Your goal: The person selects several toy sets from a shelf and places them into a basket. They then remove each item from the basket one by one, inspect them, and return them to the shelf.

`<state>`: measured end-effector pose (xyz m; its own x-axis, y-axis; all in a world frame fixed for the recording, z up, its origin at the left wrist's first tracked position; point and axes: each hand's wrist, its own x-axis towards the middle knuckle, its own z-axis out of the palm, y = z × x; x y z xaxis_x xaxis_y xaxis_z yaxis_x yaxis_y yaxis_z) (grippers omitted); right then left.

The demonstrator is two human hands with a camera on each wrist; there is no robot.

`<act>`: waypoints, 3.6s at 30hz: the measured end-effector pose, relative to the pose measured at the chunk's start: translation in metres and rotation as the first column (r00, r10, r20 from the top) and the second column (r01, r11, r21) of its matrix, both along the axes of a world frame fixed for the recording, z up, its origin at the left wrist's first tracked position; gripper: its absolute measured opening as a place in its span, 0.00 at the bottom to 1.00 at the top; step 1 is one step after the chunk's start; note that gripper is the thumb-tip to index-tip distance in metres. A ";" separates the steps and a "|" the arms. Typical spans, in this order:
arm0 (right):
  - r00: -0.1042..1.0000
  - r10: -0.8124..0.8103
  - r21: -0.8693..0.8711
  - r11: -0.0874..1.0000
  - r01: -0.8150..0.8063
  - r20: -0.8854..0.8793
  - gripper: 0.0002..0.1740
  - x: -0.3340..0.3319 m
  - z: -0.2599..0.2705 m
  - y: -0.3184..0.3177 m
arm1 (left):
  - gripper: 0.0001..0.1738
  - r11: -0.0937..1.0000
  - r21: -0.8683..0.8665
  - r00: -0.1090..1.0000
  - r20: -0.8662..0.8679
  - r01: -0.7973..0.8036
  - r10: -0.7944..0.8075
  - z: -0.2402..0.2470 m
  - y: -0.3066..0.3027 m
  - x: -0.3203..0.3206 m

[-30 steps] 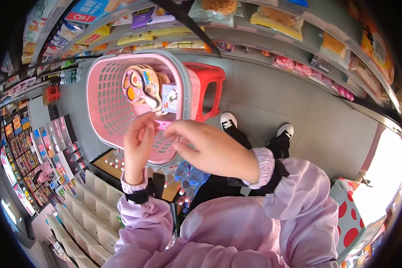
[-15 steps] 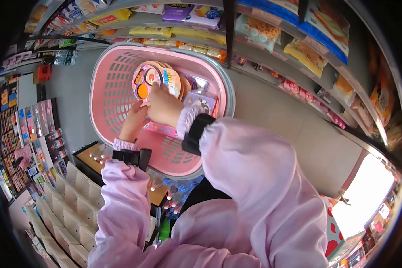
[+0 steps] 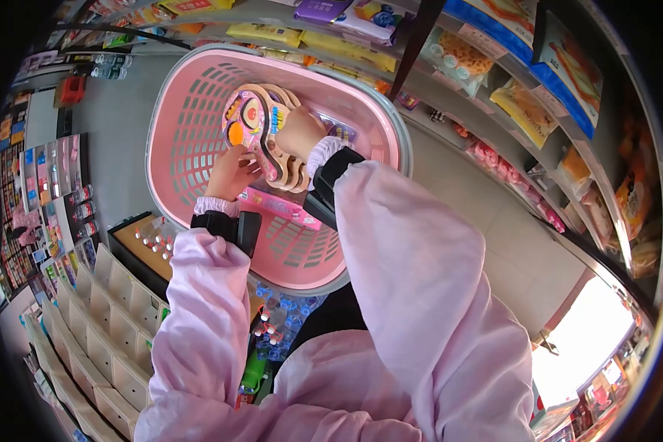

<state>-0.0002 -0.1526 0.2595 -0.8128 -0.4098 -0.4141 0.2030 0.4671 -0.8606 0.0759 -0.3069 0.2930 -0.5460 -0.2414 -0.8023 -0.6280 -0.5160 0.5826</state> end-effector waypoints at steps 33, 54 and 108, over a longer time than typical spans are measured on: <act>0.916 -0.015 -0.678 0.668 0.307 0.400 0.33 0.136 0.149 0.061 | 0.31 0.912 -0.226 0.752 -0.647 -0.343 0.122 0.129 0.095 0.076; 0.677 -0.332 -0.238 0.761 0.603 0.657 0.23 0.185 0.113 0.348 | 0.46 0.976 0.139 0.864 -0.498 0.166 -0.076 0.057 0.350 0.097; 0.837 -0.368 -0.113 0.888 0.445 0.405 0.07 -0.079 -0.160 0.420 | 0.19 0.982 0.113 0.933 -0.346 0.151 -0.104 -0.218 0.446 -0.130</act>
<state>-0.0790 0.2675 0.0993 -0.7306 -0.1790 -0.6590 0.6520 0.1040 -0.7511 -0.0542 0.1393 0.0749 -0.8086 -0.0540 -0.5859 -0.4729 -0.5330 0.7017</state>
